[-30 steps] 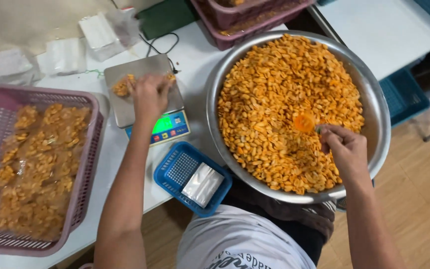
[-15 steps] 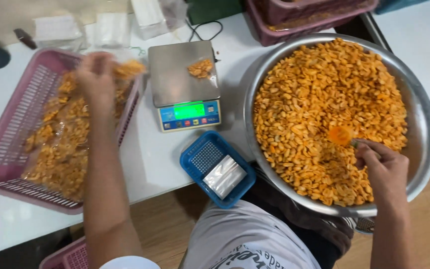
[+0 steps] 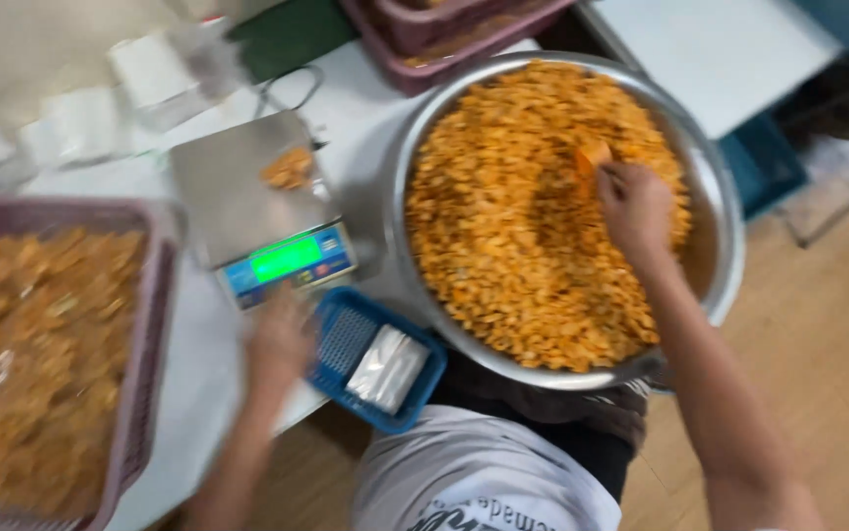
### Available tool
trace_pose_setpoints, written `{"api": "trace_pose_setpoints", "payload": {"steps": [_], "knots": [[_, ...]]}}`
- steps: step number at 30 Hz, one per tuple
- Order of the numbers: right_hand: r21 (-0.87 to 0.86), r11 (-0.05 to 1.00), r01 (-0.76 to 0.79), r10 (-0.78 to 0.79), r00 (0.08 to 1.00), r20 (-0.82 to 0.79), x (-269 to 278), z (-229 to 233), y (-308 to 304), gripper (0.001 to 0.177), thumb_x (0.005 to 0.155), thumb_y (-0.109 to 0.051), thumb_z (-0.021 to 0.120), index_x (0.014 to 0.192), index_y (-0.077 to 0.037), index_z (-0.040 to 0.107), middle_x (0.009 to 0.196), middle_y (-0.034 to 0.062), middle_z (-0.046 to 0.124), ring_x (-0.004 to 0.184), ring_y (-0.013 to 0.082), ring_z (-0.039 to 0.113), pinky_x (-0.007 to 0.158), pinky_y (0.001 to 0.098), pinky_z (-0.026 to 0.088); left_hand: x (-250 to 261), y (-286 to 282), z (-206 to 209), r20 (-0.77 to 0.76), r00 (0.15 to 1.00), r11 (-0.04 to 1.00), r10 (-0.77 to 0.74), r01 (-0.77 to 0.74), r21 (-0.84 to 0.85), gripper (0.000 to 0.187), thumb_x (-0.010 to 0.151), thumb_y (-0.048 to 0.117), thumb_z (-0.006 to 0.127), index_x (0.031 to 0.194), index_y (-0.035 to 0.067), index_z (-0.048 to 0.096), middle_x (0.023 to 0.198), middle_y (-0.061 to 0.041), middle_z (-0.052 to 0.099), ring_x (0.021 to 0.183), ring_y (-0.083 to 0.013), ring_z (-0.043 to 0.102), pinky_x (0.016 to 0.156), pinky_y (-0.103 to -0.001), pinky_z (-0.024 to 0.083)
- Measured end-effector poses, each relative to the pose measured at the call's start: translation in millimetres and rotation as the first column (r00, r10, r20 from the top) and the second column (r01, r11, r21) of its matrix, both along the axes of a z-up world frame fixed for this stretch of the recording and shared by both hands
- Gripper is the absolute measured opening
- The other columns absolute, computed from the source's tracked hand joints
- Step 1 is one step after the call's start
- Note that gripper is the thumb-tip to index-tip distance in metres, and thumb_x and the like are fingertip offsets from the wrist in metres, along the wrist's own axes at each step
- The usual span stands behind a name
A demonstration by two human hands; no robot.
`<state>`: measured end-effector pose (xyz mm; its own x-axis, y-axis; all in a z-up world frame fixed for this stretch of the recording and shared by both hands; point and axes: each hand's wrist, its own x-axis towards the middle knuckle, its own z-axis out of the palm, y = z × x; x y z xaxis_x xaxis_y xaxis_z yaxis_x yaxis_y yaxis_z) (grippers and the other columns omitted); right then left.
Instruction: Manually filling small plastic bags with snacks from a large communal bowl at a packaging station.
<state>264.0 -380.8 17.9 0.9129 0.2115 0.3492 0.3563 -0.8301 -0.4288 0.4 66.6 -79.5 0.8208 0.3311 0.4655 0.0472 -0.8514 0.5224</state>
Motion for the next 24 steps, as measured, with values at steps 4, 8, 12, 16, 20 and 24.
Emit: {"api": "trace_pose_setpoints", "payload": {"steps": [4, 8, 12, 16, 20, 24], "knots": [[-0.245, 0.969, -0.044, 0.113, 0.955, 0.274, 29, -50, 3, 0.012, 0.097, -0.018, 0.070, 0.099, -0.008, 0.078, 0.084, 0.0135, 0.070, 0.084, 0.0342, 0.070, 0.080, 0.0443, 0.054, -11, -79, 17, -0.625, 0.772, 0.992, -0.120, 0.069, -0.105, 0.043, 0.086, 0.040, 0.072, 0.122, 0.017, 0.069, 0.098, -0.012, 0.075, 0.097, -0.0370, 0.074, 0.083, -0.049, 0.059], [-0.107, 0.947, -0.303, 0.279, 0.939, -0.200, -23, 2, 26, 0.016, 0.096, -0.002, 0.060, 0.098, 0.002, 0.075, 0.095, 0.0175, 0.075, 0.073, 0.0271, 0.072, 0.063, 0.0382, 0.060, -7, -88, 33, -0.716, 0.678, 0.975, -0.168, 0.009, -0.221, 0.023, 0.090, 0.036, 0.077, 0.088, 0.014, 0.071, 0.081, -0.005, 0.079, 0.081, -0.0287, 0.076, 0.070, -0.043, 0.055], [0.040, 0.967, -0.251, 0.235, 0.823, -0.517, -62, 46, 32, 0.024, 0.097, -0.001, 0.058, 0.114, -0.003, 0.076, 0.106, 0.0157, 0.078, 0.064, 0.0161, 0.070, 0.050, 0.0249, 0.054, -11, -79, 18, -0.641, 0.751, 0.988, -0.156, 0.130, -0.088, 0.018, 0.096, 0.027, 0.064, 0.091, 0.014, 0.076, 0.085, -0.010, 0.078, 0.077, -0.0349, 0.075, 0.064, -0.047, 0.059], [0.181, 0.975, -0.127, 0.217, 0.711, -0.669, -69, 52, 17, 0.025, 0.100, -0.012, 0.062, 0.117, -0.005, 0.078, 0.075, 0.0068, 0.075, 0.046, 0.0099, 0.052, 0.043, 0.0223, 0.040, -7, -71, 40, -0.561, 0.790, 0.960, -0.250, 0.124, -0.253, 0.029, 0.100, 0.024, 0.049, 0.106, 0.009, 0.073, 0.099, -0.014, 0.078, 0.083, -0.0371, 0.074, 0.073, -0.050, 0.056], [0.307, 0.940, 0.151, 0.187, 0.524, -0.831, -81, 74, 29, 0.024, 0.105, -0.008, 0.059, 0.115, 0.000, 0.079, 0.072, 0.0095, 0.070, 0.057, 0.0119, 0.056, 0.049, 0.0196, 0.040, -9, -70, 24, -0.706, 0.685, 0.980, -0.179, 0.191, -0.063, 0.015, 0.096, 0.024, 0.061, 0.099, 0.014, 0.071, 0.086, -0.013, 0.077, 0.078, -0.0359, 0.075, 0.065, -0.047, 0.057], [0.361, 0.909, 0.210, 0.186, 0.569, -0.801, -77, 46, 28, 0.024, 0.103, -0.013, 0.062, 0.114, 0.001, 0.078, 0.071, 0.0075, 0.068, 0.053, 0.0117, 0.055, 0.045, 0.0209, 0.040, 2, -72, 71, -0.746, 0.640, 0.980, -0.183, 0.183, -0.083, 0.027, 0.107, 0.032, 0.050, 0.108, 0.019, 0.073, 0.082, -0.007, 0.076, 0.066, -0.0209, 0.074, 0.061, -0.033, 0.060]]}}
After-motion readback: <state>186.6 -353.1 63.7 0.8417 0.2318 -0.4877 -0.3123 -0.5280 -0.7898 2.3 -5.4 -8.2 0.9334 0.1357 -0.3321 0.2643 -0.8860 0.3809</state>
